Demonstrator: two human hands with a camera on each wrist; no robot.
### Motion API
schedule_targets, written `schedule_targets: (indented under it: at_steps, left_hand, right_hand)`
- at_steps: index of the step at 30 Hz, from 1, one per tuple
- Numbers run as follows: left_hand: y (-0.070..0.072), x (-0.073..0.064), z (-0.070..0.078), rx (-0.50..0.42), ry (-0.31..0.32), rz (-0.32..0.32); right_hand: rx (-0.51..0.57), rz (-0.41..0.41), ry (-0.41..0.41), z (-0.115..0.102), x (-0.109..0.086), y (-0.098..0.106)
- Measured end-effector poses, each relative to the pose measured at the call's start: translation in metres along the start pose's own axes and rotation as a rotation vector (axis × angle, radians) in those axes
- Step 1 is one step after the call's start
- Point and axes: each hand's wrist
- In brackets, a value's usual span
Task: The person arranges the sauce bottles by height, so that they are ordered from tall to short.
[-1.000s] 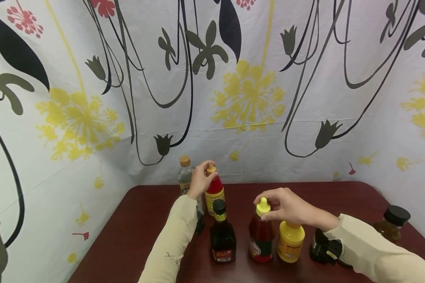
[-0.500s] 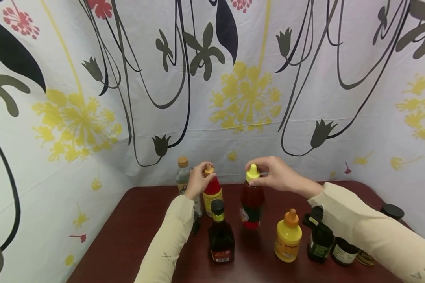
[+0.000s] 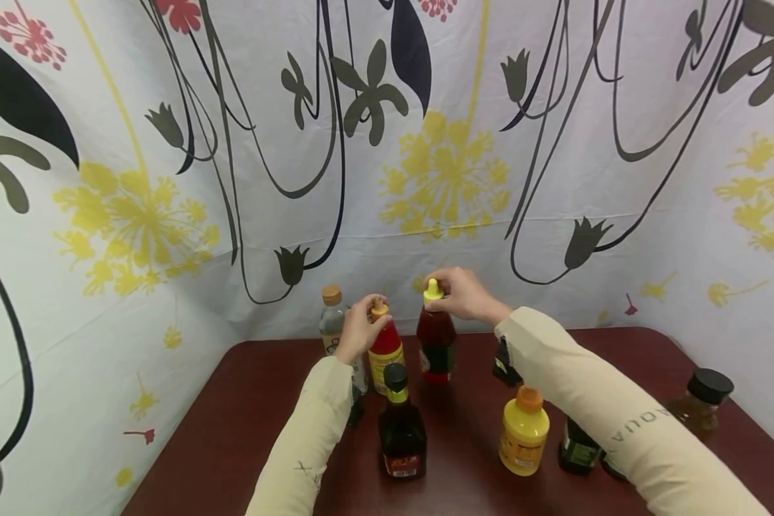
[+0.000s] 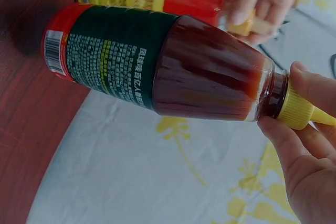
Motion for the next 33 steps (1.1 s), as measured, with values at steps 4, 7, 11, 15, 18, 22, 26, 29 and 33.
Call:
schedule_targets:
  at_steps: [4, 7, 11, 15, 18, 22, 26, 29, 33]
  left_hand:
    - [0.000, 0.002, 0.000, 0.003, -0.002, 0.003]
    - [0.000, 0.003, 0.000, 0.003, -0.001, 0.007]
    - [-0.001, 0.003, -0.001, 0.006, 0.000, 0.005]
    - [-0.001, 0.002, -0.001, 0.013, 0.002, 0.005]
    - [-0.001, 0.002, -0.001, 0.011, 0.002, 0.010]
    - [0.001, 0.000, 0.000, 0.001, -0.005, 0.008]
    - [0.002, -0.002, 0.000, 0.004, -0.011, 0.003]
    - [0.002, -0.003, 0.000, 0.002, -0.008, 0.001]
    - [0.002, -0.005, 0.000, -0.007, -0.005, -0.007]
  right_hand:
    - [-0.017, -0.003, -0.036, 0.008, 0.008, -0.013]
    - [-0.006, 0.005, -0.064, 0.012, 0.011, -0.022]
    - [0.002, 0.002, -0.095, 0.016, 0.012, -0.035]
    - [0.030, -0.009, -0.145, 0.019, 0.012, -0.045]
    - [0.059, 0.001, -0.184, 0.021, 0.013, -0.050]
    - [0.077, 0.018, -0.218, 0.021, 0.013, -0.051]
    - [0.090, 0.018, -0.234, 0.020, 0.012, -0.051]
    - [0.101, 0.016, -0.237, 0.019, 0.011, -0.052]
    - [0.104, -0.001, -0.244, 0.016, 0.010, -0.052]
Point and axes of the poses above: each hand's wrist, its own x-axis towards the middle knuckle, its own y-axis out of the back of the hand, z = x × y, and after that the axes turned 11 degrees about y, right-handed
